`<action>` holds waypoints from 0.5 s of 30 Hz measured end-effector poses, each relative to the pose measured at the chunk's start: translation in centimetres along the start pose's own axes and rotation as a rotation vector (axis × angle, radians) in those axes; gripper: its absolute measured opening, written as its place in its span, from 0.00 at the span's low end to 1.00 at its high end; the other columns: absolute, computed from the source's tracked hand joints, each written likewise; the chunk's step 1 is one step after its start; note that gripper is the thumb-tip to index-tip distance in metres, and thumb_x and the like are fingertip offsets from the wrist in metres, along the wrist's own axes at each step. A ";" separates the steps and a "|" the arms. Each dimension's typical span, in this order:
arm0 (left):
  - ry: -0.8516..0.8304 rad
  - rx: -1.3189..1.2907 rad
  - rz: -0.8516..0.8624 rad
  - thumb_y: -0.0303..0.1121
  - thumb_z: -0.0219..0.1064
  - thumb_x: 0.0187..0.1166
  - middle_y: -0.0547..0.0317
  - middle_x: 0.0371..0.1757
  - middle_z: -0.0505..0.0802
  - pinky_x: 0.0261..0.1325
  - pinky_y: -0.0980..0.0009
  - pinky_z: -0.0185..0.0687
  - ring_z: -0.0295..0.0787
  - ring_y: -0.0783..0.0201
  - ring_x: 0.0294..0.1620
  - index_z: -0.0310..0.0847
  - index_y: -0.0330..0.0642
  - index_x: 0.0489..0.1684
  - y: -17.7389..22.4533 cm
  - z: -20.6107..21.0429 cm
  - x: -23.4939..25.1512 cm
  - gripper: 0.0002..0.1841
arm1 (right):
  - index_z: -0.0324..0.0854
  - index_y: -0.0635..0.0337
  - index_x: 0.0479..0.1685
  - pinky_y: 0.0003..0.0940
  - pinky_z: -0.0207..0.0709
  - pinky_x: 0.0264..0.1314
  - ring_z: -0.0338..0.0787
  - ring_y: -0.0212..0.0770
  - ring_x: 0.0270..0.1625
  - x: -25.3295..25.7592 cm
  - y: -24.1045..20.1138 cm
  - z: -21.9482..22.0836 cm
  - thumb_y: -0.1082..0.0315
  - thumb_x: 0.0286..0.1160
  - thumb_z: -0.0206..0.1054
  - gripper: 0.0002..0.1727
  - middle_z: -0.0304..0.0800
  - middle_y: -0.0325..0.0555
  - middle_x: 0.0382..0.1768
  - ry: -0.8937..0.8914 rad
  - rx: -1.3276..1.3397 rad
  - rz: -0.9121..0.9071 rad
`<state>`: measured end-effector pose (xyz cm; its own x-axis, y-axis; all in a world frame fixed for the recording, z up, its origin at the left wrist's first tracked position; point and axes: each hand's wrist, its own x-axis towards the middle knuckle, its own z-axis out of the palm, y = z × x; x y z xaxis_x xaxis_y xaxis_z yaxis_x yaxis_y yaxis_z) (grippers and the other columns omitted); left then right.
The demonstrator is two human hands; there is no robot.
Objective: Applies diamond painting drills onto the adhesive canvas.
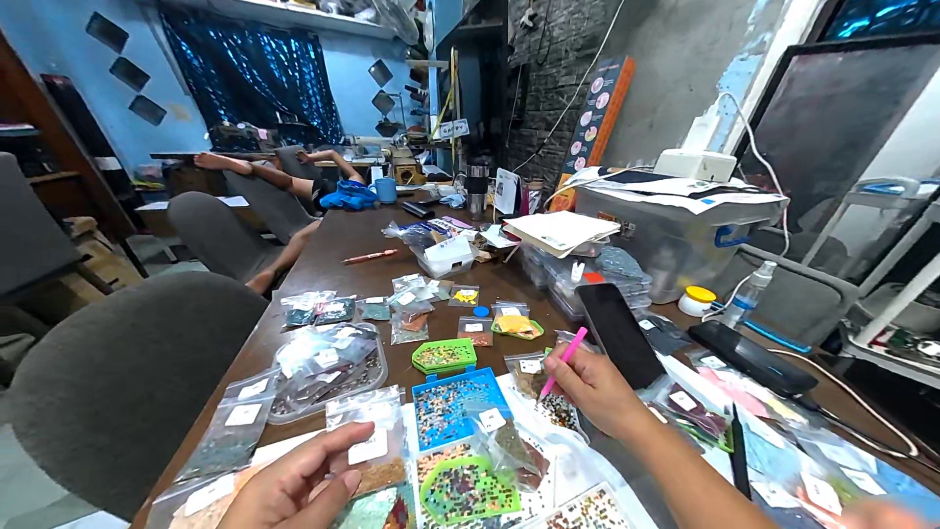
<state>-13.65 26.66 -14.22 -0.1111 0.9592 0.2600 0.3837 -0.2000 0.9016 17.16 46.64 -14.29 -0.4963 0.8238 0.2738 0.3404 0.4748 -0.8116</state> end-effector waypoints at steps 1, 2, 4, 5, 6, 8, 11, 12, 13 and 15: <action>0.002 0.002 -0.001 0.17 0.64 0.75 0.65 0.58 0.90 0.56 0.79 0.84 0.86 0.82 0.49 0.76 0.26 0.69 0.0 0.0 0.0 0.21 | 0.82 0.59 0.36 0.16 0.72 0.31 0.78 0.19 0.24 0.0 0.0 0.0 0.60 0.90 0.56 0.16 0.80 0.30 0.22 -0.002 -0.004 -0.005; 0.003 0.004 -0.002 0.17 0.63 0.75 0.65 0.58 0.90 0.56 0.79 0.84 0.86 0.82 0.49 0.76 0.26 0.69 0.0 0.1 0.0 0.21 | 0.81 0.58 0.36 0.16 0.72 0.31 0.78 0.19 0.24 0.0 0.1 0.1 0.60 0.90 0.56 0.16 0.80 0.30 0.22 -0.003 -0.009 -0.010; 0.003 0.006 -0.006 0.17 0.64 0.75 0.64 0.58 0.90 0.56 0.79 0.84 0.86 0.82 0.48 0.77 0.26 0.69 0.0 0.1 0.0 0.21 | 0.81 0.58 0.36 0.16 0.73 0.32 0.79 0.19 0.24 0.1 0.0 0.1 0.60 0.90 0.57 0.15 0.81 0.31 0.22 -0.003 -0.021 -0.005; 0.003 0.005 -0.004 0.17 0.64 0.75 0.64 0.57 0.90 0.55 0.80 0.83 0.86 0.82 0.48 0.77 0.26 0.69 0.0 0.0 0.0 0.21 | 0.82 0.59 0.36 0.16 0.73 0.32 0.79 0.19 0.25 0.0 -0.1 0.1 0.60 0.90 0.57 0.15 0.82 0.31 0.23 -0.003 -0.028 -0.002; 0.002 0.006 -0.003 0.17 0.64 0.74 0.65 0.57 0.90 0.54 0.80 0.83 0.85 0.82 0.48 0.77 0.26 0.68 0.0 0.0 0.0 0.21 | 0.81 0.59 0.37 0.16 0.73 0.32 0.79 0.19 0.25 0.0 -0.2 0.1 0.60 0.90 0.57 0.15 0.81 0.31 0.23 -0.006 -0.032 0.002; 0.003 0.003 -0.002 0.17 0.64 0.74 0.65 0.57 0.90 0.54 0.80 0.83 0.86 0.82 0.48 0.77 0.27 0.68 0.1 0.0 0.0 0.21 | 0.81 0.58 0.36 0.16 0.73 0.32 0.79 0.19 0.25 0.0 -0.2 0.1 0.60 0.90 0.57 0.15 0.81 0.31 0.22 -0.009 -0.027 -0.002; 0.001 -0.004 -0.004 0.17 0.63 0.74 0.65 0.58 0.90 0.56 0.79 0.84 0.86 0.82 0.49 0.77 0.26 0.68 0.1 0.0 -0.1 0.21 | 0.81 0.58 0.36 0.15 0.73 0.32 0.79 0.19 0.25 0.0 -0.1 0.2 0.60 0.90 0.57 0.15 0.81 0.30 0.22 -0.022 -0.014 -0.011; 0.002 -0.005 -0.003 0.17 0.63 0.74 0.64 0.58 0.90 0.56 0.79 0.84 0.87 0.82 0.49 0.77 0.26 0.69 0.1 0.0 -0.1 0.21 | 0.81 0.58 0.36 0.16 0.73 0.32 0.79 0.19 0.25 0.0 -0.1 0.2 0.60 0.90 0.57 0.15 0.81 0.30 0.22 -0.026 -0.016 -0.010; 0.002 -0.001 0.000 0.17 0.64 0.74 0.64 0.58 0.90 0.56 0.79 0.84 0.87 0.81 0.49 0.77 0.26 0.69 0.2 0.0 -0.1 0.21 | 0.81 0.58 0.36 0.16 0.73 0.32 0.79 0.19 0.25 0.0 -0.2 0.2 0.60 0.90 0.57 0.15 0.81 0.31 0.23 -0.030 -0.020 -0.008; 0.000 0.017 -0.003 0.17 0.64 0.75 0.61 0.60 0.90 0.56 0.79 0.84 0.86 0.81 0.50 0.77 0.26 0.69 0.3 0.0 -0.1 0.21 | 0.81 0.58 0.37 0.17 0.75 0.32 0.80 0.20 0.25 0.0 -0.1 0.2 0.60 0.90 0.57 0.15 0.82 0.32 0.23 -0.029 -0.031 -0.009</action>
<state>-13.50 26.56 -13.98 -0.1125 0.9598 0.2570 0.3987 -0.1933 0.8965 16.90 46.53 -14.31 -0.5224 0.8102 0.2657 0.3604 0.4922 -0.7923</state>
